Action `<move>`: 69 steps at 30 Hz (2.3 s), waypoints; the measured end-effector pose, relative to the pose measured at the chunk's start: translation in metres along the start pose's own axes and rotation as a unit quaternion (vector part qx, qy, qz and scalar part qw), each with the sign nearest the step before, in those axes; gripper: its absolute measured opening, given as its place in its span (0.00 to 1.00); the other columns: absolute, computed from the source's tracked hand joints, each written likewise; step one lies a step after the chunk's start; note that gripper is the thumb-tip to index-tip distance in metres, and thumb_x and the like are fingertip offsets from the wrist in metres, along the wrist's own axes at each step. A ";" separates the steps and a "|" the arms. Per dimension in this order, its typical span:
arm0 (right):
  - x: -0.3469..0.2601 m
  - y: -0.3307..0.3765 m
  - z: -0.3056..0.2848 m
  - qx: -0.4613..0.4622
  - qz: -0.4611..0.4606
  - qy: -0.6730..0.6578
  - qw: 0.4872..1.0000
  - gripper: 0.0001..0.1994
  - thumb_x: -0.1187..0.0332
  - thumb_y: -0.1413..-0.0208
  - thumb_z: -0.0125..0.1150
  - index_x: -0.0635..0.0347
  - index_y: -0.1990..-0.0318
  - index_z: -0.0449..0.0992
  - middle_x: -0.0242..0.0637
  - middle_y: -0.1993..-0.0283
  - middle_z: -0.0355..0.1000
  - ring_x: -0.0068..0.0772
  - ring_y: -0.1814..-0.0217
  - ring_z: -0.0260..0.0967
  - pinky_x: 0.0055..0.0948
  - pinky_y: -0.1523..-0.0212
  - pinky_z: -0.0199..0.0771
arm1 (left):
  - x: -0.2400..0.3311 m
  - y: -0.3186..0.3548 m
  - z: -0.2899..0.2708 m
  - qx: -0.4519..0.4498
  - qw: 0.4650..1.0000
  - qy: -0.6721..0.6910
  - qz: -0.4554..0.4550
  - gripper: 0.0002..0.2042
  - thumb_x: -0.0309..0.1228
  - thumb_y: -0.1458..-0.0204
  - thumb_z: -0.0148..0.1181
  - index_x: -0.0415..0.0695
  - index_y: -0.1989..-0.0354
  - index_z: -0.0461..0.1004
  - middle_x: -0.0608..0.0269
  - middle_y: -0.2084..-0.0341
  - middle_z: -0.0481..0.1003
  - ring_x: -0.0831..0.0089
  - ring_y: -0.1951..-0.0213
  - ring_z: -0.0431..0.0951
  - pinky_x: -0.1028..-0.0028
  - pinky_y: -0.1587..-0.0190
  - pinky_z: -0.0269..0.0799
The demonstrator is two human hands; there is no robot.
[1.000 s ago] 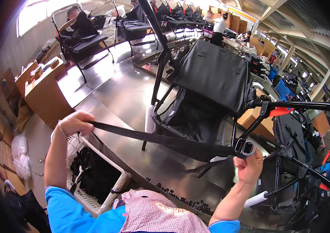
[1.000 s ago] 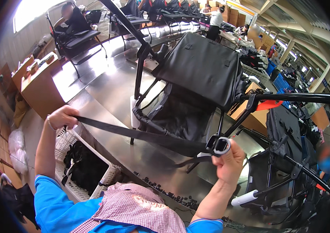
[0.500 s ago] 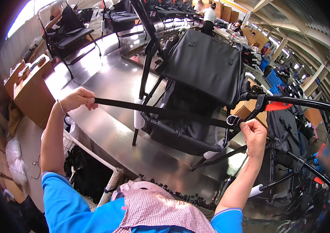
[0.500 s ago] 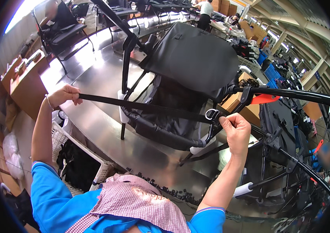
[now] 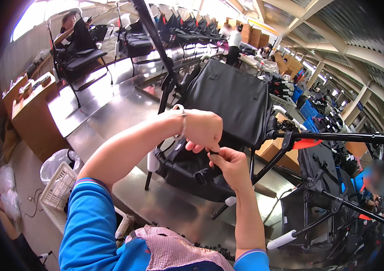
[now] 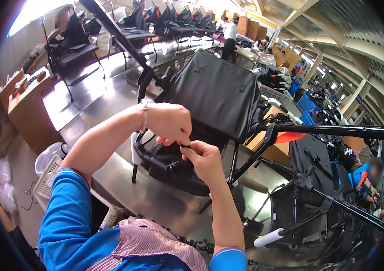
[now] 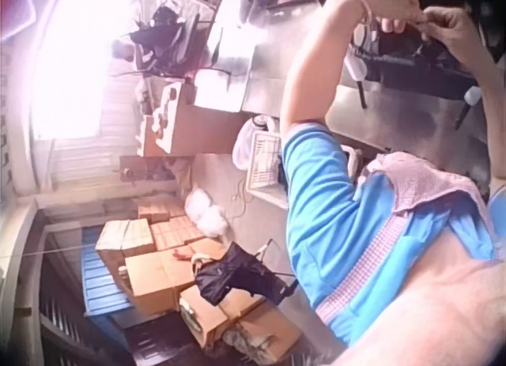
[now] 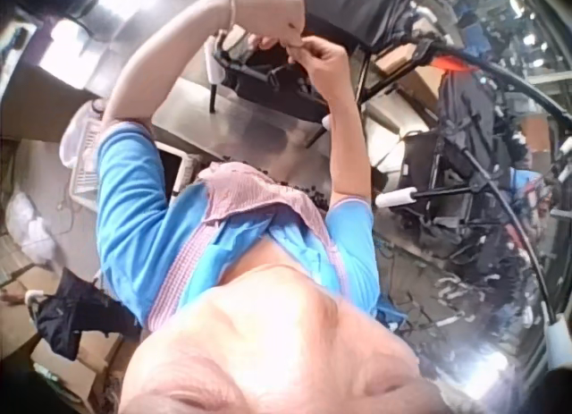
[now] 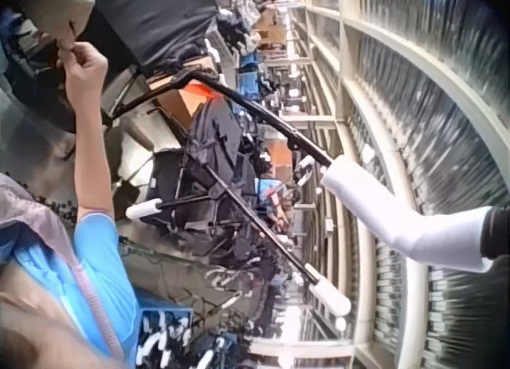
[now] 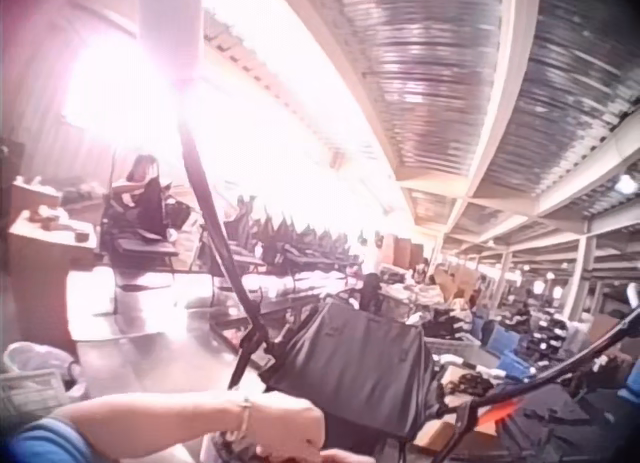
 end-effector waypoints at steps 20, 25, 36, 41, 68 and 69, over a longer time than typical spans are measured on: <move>0.054 0.027 -0.033 0.133 0.069 -0.062 0.987 0.07 0.66 0.42 0.60 0.62 0.66 0.76 0.23 0.80 0.65 0.10 0.79 0.55 0.15 0.80 0.51 | -0.152 -0.171 -0.101 0.628 0.706 0.157 -0.289 0.26 0.53 0.64 0.70 0.56 0.57 0.72 0.58 0.58 0.71 0.57 0.49 0.69 0.59 0.49 0.64; 0.063 0.028 -0.033 0.121 0.019 -0.034 0.992 0.07 0.69 0.42 0.59 0.64 0.66 0.76 0.22 0.80 0.65 0.11 0.78 0.57 0.15 0.74 0.56 | -0.094 -0.117 -0.112 0.791 0.576 0.139 -0.152 0.14 0.42 0.64 0.71 0.56 0.67 0.79 0.58 0.63 0.73 0.59 0.54 0.71 0.62 0.52 0.67; -0.098 -0.049 -0.031 0.454 -0.403 0.260 0.751 0.07 0.70 0.49 0.66 0.60 0.73 0.74 0.33 0.80 0.71 0.25 0.82 0.66 0.25 0.77 0.67 | -0.097 -0.062 -0.080 0.575 0.614 0.504 0.196 0.05 0.25 0.49 0.63 0.40 0.65 0.77 0.71 0.72 0.75 0.83 0.69 0.73 0.82 0.63 0.68; -0.124 -0.134 0.000 0.404 -0.398 0.378 0.732 0.06 0.68 0.50 0.63 0.59 0.73 0.76 0.41 0.78 0.73 0.45 0.78 0.72 0.35 0.77 0.70 | -0.089 -0.053 -0.069 0.475 0.596 0.580 0.289 0.04 0.24 0.51 0.63 0.38 0.67 0.77 0.73 0.72 0.74 0.85 0.67 0.70 0.83 0.61 0.66; -0.122 -0.048 -0.072 0.183 -0.098 0.574 0.792 0.11 0.65 0.56 0.67 0.65 0.72 0.77 0.48 0.78 0.72 0.46 0.73 0.73 0.38 0.69 0.71 | -0.090 -0.076 -0.042 0.724 0.569 0.322 0.221 0.03 0.20 0.41 0.45 0.38 0.65 0.66 0.61 0.71 0.74 0.77 0.67 0.73 0.78 0.60 0.69; -0.123 -0.050 -0.074 0.194 -0.122 0.606 0.762 0.11 0.64 0.56 0.67 0.64 0.72 0.78 0.49 0.75 0.73 0.49 0.70 0.74 0.40 0.67 0.72 | -0.084 -0.066 -0.031 0.721 0.607 0.272 0.194 0.02 0.19 0.41 0.46 0.38 0.64 0.66 0.59 0.72 0.74 0.74 0.68 0.74 0.77 0.61 0.69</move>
Point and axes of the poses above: each hand's wrist, its own y-axis away from the middle knuckle, its own z-axis out of the palm, x = y × z, the point moved 3 cm from there along -y, towards the middle knuckle
